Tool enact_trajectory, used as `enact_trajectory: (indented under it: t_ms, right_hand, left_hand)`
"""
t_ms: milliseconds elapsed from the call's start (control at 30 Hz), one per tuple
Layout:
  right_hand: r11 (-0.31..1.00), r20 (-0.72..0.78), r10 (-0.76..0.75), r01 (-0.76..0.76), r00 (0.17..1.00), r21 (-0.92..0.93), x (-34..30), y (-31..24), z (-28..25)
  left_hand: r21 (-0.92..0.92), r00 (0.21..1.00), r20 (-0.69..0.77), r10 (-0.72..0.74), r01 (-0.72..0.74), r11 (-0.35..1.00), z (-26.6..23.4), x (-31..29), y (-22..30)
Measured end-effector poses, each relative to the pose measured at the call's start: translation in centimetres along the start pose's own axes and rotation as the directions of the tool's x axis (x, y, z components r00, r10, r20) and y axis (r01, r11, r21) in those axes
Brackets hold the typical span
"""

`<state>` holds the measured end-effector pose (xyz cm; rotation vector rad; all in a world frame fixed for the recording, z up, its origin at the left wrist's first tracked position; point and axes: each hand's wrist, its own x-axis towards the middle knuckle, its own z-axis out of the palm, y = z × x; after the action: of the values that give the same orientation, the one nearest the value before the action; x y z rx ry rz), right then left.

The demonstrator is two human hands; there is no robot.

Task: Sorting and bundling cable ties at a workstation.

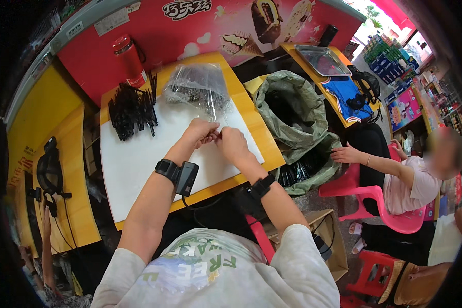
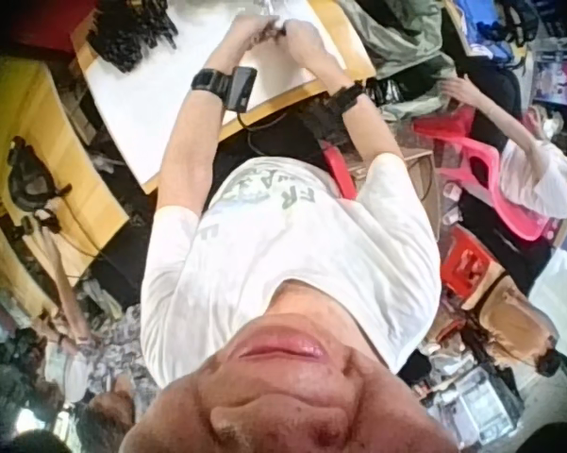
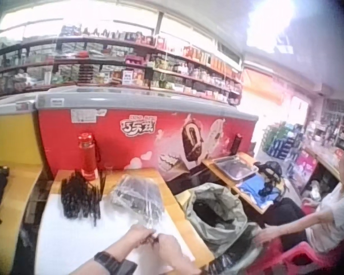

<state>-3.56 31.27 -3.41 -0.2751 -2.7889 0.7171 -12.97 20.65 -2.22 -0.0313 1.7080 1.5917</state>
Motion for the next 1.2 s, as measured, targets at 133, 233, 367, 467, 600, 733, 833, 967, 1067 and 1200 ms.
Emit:
enact_trajectory:
  t_ms: [133, 233, 367, 467, 600, 733, 833, 967, 1067, 1200]
  right_hand:
    - [0.93, 0.076, 0.097, -0.118, 0.992, 0.347, 2.1, -0.4, -0.9]
    - [0.846, 0.063, 0.155, -0.165, 0.986, 0.507, 2.3, -1.3, -2.1]
    - [0.878, 0.08, 0.187, -0.203, 0.979, 0.434, 0.9, -0.6, -3.2]
    - [0.938, 0.046, 0.172, -0.178, 0.984, 0.296, -0.4, 1.1, -4.5]
    - [0.979, 0.028, 0.115, -0.118, 0.993, 0.167, -0.3, 1.4, -4.7]
    - [0.996, 0.164, 0.039, -0.052, 0.986, 0.076, -0.5, -0.7, -2.6]
    - [0.994, 0.11, 0.101, -0.097, 0.989, -0.049, -1.0, -2.4, -0.7]
    - [0.996, 0.048, 0.074, -0.076, 0.996, 0.039, 0.4, -1.2, 0.3]
    - [0.988, -0.066, 0.117, -0.109, 0.991, 0.113, 2.1, -0.3, -0.5]
    - [0.911, -0.088, 0.215, -0.168, 0.973, 0.376, 3.3, -1.0, -1.1]
  left_hand:
    - [-0.133, 0.986, -0.065, 0.155, -0.163, 0.978, -0.6, -1.6, -0.2]
    - [0.001, 0.942, -0.227, 0.248, -0.255, 0.967, -0.9, -4.0, -0.7]
    - [-0.465, 0.998, -0.063, -0.013, -0.018, 0.885, -1.3, -4.5, -2.8]
    - [-0.656, 0.985, 0.081, -0.153, 0.168, 0.736, -0.3, -6.0, -2.2]
    - [-0.409, 0.994, 0.11, -0.004, 0.049, 0.911, -0.2, -4.6, -2.5]
    - [-0.368, 0.999, -0.039, 0.011, -0.025, 0.929, -1.0, -4.9, -3.1]
    - [-0.438, 0.993, -0.12, 0.0, -0.053, 0.897, -1.9, -5.3, -3.9]
    - [-0.624, 1.0, 0.01, -0.003, 0.009, 0.781, -2.5, -5.0, -4.5]
    - [-0.686, 0.989, 0.139, -0.05, 0.133, 0.715, -2.8, -5.1, -3.9]
    - [-0.833, 0.905, 0.399, -0.15, 0.425, 0.354, -2.2, -6.5, -1.1]
